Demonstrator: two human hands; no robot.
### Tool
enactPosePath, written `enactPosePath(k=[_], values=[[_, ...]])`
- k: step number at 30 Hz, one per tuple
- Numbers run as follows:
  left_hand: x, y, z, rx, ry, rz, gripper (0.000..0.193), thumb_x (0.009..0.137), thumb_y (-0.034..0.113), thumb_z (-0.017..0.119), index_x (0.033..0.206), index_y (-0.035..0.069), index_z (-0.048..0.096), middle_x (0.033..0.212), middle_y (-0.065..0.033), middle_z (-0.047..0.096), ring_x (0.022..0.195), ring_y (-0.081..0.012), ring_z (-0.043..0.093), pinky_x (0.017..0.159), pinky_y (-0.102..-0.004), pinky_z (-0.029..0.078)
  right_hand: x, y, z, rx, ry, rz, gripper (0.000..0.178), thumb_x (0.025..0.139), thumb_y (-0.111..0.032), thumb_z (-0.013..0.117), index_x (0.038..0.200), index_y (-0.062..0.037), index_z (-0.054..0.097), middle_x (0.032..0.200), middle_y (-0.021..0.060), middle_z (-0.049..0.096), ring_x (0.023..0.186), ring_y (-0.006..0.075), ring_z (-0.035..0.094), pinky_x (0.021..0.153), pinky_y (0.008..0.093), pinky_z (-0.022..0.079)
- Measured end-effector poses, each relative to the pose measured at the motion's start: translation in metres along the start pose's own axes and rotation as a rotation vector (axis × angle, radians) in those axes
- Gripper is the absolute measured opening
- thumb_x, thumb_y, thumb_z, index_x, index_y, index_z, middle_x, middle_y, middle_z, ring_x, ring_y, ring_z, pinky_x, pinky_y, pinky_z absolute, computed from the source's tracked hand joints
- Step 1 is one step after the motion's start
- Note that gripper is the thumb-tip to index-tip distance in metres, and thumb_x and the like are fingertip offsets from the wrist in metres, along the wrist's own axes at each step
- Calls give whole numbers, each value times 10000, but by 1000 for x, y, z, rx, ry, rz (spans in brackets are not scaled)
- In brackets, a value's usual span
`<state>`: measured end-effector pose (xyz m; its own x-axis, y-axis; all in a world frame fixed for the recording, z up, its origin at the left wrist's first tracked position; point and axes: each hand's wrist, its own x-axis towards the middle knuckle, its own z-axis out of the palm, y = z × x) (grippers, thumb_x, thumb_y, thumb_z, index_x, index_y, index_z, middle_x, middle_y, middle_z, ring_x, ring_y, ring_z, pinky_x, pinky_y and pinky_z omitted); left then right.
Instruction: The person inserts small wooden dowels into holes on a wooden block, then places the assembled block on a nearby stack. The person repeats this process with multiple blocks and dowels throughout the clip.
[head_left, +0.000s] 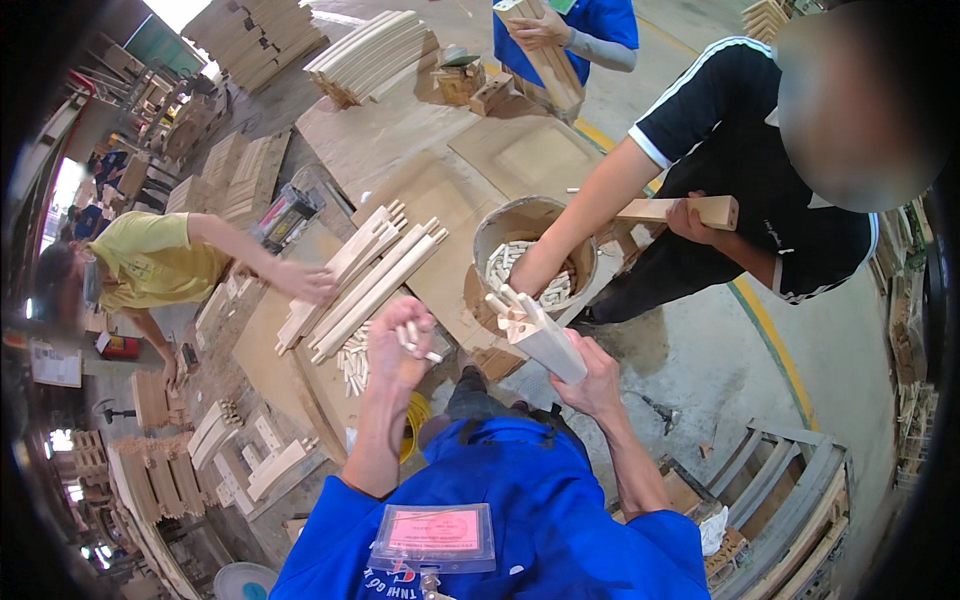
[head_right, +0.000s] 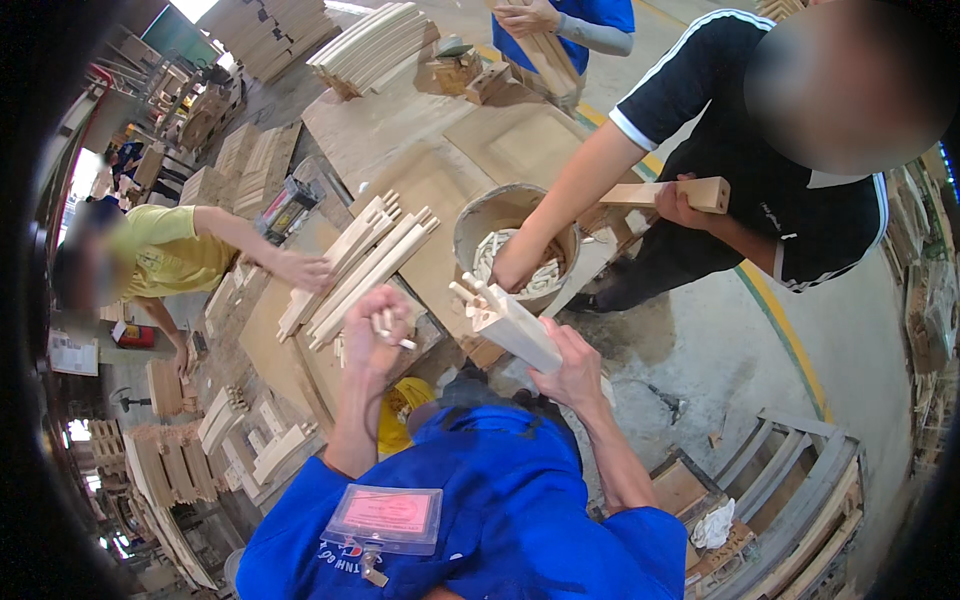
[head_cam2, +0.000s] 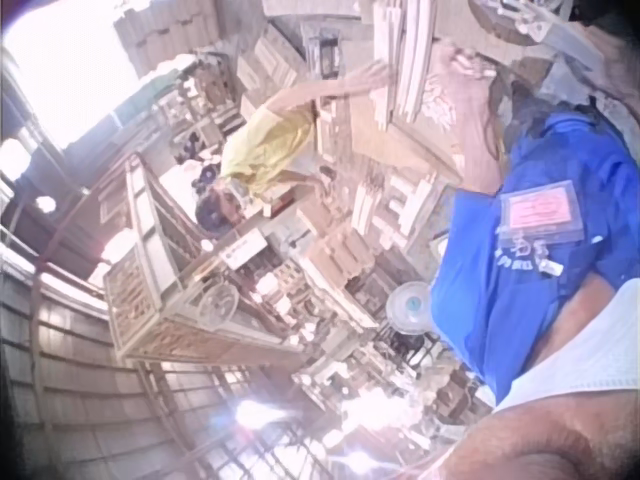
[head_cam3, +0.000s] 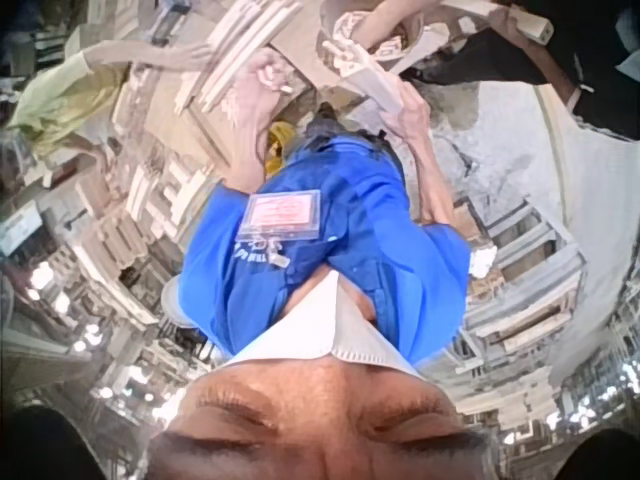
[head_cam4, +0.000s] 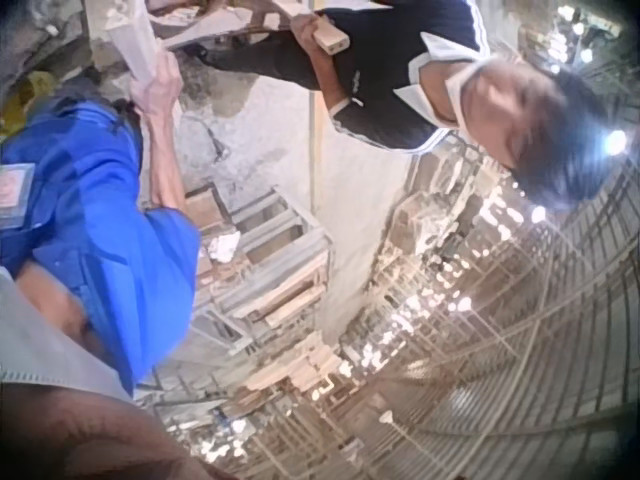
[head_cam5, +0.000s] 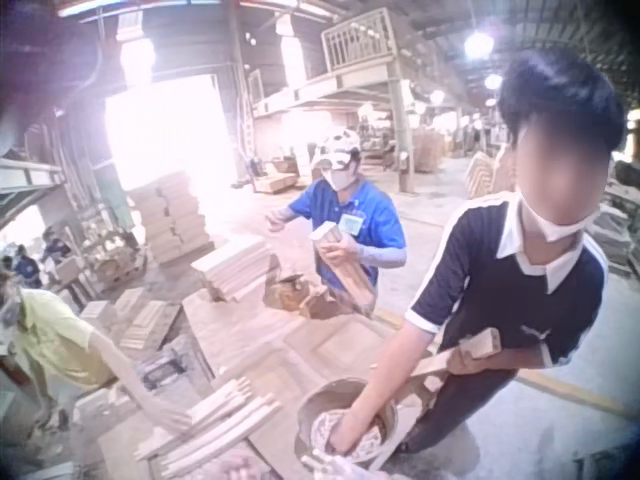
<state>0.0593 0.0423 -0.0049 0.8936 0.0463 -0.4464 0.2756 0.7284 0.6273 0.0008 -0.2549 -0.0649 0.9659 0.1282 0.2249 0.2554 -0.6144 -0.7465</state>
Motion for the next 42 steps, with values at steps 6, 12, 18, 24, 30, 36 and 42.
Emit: enactPosePath(k=[6, 12, 18, 24, 30, 36, 42], values=[[16, -74, -59, -223, 140, -276, 143, 871, 25, 600, 1000, 15, 540, 881, -103, 578, 768, -197, 605, 392, -213, 359, -6, 4, 7, 0, -84, 32, 717, 640, -77, 808, 1313, -47, 564, 1005, 148, 672, 883, 351, 688, 765, 413, 564], [26, -106, -65, -331, -16, -178, 100, 1015, 171, 571, 1005, 74, 553, 860, -47, 574, 735, -133, 599, 385, -205, 343, 0, 3, 7, 305, -125, -24, 560, 652, -102, 822, 1169, 11, 640, 944, 139, 686, 834, 279, 693, 756, 371, 549], [21, -106, 32, -476, 99, -192, 266, 1049, 300, 483, 1132, 98, 633, 882, -59, 646, 726, -201, 616, 680, -360, 534, 33, -14, 9, 665, -461, -8, 551, 638, -174, 847, 1115, 15, 645, 930, 89, 675, 843, 192, 633, 803, 346, 515], [68, -134, -8, -372, 7, -1, 242, 997, 382, 646, 983, 147, 591, 755, 27, 530, 618, -133, 510, 538, -288, 467, 65, -28, 5, 490, -608, -28, 620, 615, -156, 839, 1174, 13, 629, 1012, 108, 690, 920, 219, 644, 866, 352, 509], [68, -122, 0, -265, -55, 114, 193, 1009, 305, 614, 1015, 116, 581, 777, -27, 572, 681, -169, 579, 607, -326, 529, 72, -34, 9, 520, -566, -31, 497, 633, -140, 833, 1071, 11, 655, 953, 108, 689, 890, 204, 658, 836, 351, 521], [50, -82, -15, 99, -259, -76, 229, 969, 230, 686, 1090, 51, 611, 829, -45, 647, 634, -159, 640, 543, -282, 521, 66, -29, -3, 587, -537, 28, 573, 632, -124, 824, 1161, 11, 651, 1022, 107, 706, 934, 188, 662, 875, 337, 520], [7, -68, 7, 313, -425, -76, 118, 946, 132, 688, 1033, 59, 655, 708, 36, 580, 518, -30, 444, 436, -210, 302, 69, -32, -3, 577, -547, 2, 558, 634, -109, 816, 1153, 13, 651, 1003, 122, 710, 915, 211, 676, 858, 344, 527]])
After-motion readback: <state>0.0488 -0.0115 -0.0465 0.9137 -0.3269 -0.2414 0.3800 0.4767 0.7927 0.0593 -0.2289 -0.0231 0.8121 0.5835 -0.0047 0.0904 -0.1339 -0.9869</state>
